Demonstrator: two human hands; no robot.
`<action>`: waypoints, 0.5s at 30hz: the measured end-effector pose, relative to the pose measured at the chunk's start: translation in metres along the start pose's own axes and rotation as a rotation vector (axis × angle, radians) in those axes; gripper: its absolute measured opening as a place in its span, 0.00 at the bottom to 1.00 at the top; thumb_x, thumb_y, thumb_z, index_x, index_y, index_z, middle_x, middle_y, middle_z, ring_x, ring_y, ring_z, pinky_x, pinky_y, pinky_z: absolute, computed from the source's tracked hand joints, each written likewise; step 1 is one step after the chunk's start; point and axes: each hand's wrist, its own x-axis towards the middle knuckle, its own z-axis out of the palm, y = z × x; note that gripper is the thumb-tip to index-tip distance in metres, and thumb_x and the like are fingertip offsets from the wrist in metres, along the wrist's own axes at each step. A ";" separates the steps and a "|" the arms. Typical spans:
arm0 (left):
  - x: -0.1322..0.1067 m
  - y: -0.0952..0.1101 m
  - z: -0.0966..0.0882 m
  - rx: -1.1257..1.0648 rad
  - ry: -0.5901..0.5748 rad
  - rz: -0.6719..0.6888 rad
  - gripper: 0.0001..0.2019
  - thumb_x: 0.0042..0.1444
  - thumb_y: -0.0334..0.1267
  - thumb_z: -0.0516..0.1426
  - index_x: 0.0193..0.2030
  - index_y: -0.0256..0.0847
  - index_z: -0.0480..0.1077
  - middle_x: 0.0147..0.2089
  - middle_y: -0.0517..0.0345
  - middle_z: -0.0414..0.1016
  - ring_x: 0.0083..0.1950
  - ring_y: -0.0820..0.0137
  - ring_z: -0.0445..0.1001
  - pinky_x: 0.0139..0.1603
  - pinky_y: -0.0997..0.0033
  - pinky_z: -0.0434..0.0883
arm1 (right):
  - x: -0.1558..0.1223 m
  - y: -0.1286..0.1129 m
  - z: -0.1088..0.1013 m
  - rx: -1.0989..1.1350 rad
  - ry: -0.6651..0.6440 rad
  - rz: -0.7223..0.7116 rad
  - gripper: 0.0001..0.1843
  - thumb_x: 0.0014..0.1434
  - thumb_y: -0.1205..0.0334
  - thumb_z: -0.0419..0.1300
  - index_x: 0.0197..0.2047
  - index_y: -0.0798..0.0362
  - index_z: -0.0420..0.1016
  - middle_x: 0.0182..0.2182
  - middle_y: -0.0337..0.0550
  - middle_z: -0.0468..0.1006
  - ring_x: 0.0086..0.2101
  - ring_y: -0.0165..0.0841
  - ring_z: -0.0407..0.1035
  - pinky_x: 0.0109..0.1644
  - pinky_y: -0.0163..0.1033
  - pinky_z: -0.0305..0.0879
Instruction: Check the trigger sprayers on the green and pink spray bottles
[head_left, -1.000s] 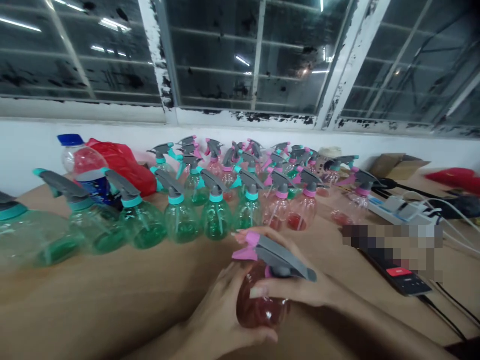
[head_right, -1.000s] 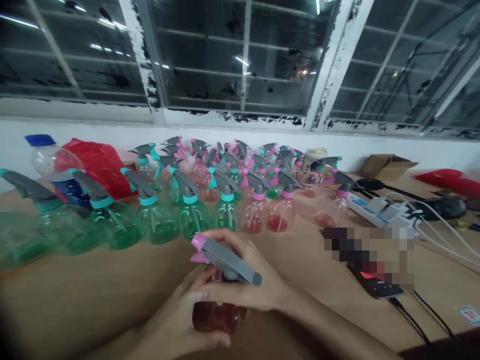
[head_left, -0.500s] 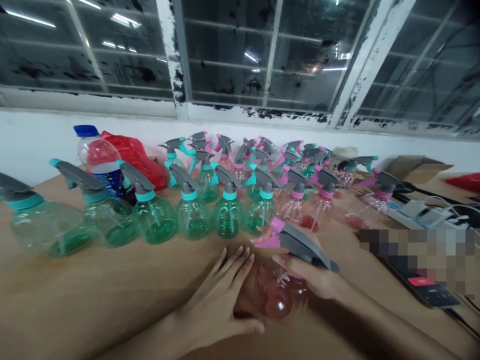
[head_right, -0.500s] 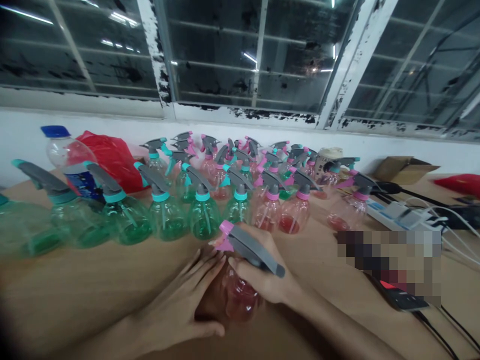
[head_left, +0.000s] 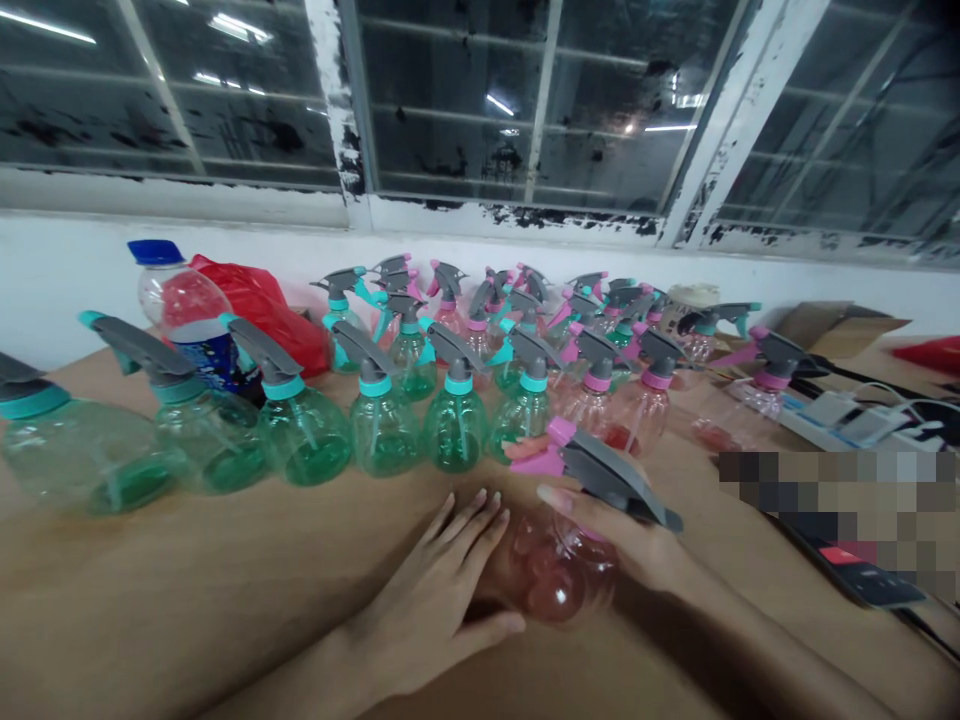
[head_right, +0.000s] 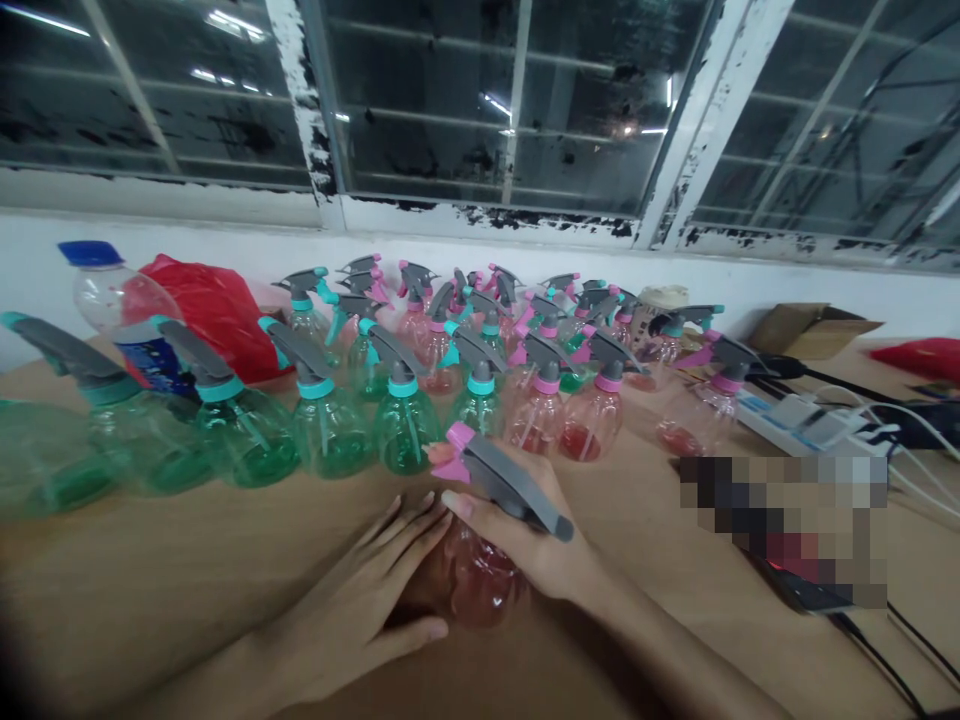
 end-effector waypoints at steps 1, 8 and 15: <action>0.000 0.000 0.000 0.009 0.005 0.004 0.35 0.64 0.57 0.47 0.68 0.31 0.48 0.70 0.46 0.47 0.69 0.57 0.46 0.66 0.50 0.48 | -0.001 0.001 0.000 -0.010 0.014 0.010 0.10 0.56 0.56 0.62 0.42 0.45 0.77 0.35 0.39 0.78 0.35 0.35 0.72 0.42 0.43 0.69; 0.001 0.000 0.001 0.002 0.063 0.012 0.32 0.66 0.54 0.47 0.69 0.37 0.47 0.69 0.49 0.50 0.69 0.58 0.48 0.66 0.51 0.49 | -0.004 0.007 -0.002 -0.099 0.110 0.034 0.05 0.54 0.57 0.61 0.31 0.48 0.72 0.25 0.35 0.68 0.26 0.31 0.64 0.32 0.39 0.66; 0.001 0.001 0.000 0.029 0.035 -0.006 0.29 0.67 0.52 0.45 0.68 0.38 0.48 0.69 0.51 0.50 0.69 0.60 0.49 0.66 0.51 0.49 | -0.004 -0.006 -0.005 -0.070 0.028 0.064 0.07 0.53 0.61 0.58 0.26 0.48 0.62 0.20 0.32 0.60 0.20 0.28 0.56 0.22 0.35 0.59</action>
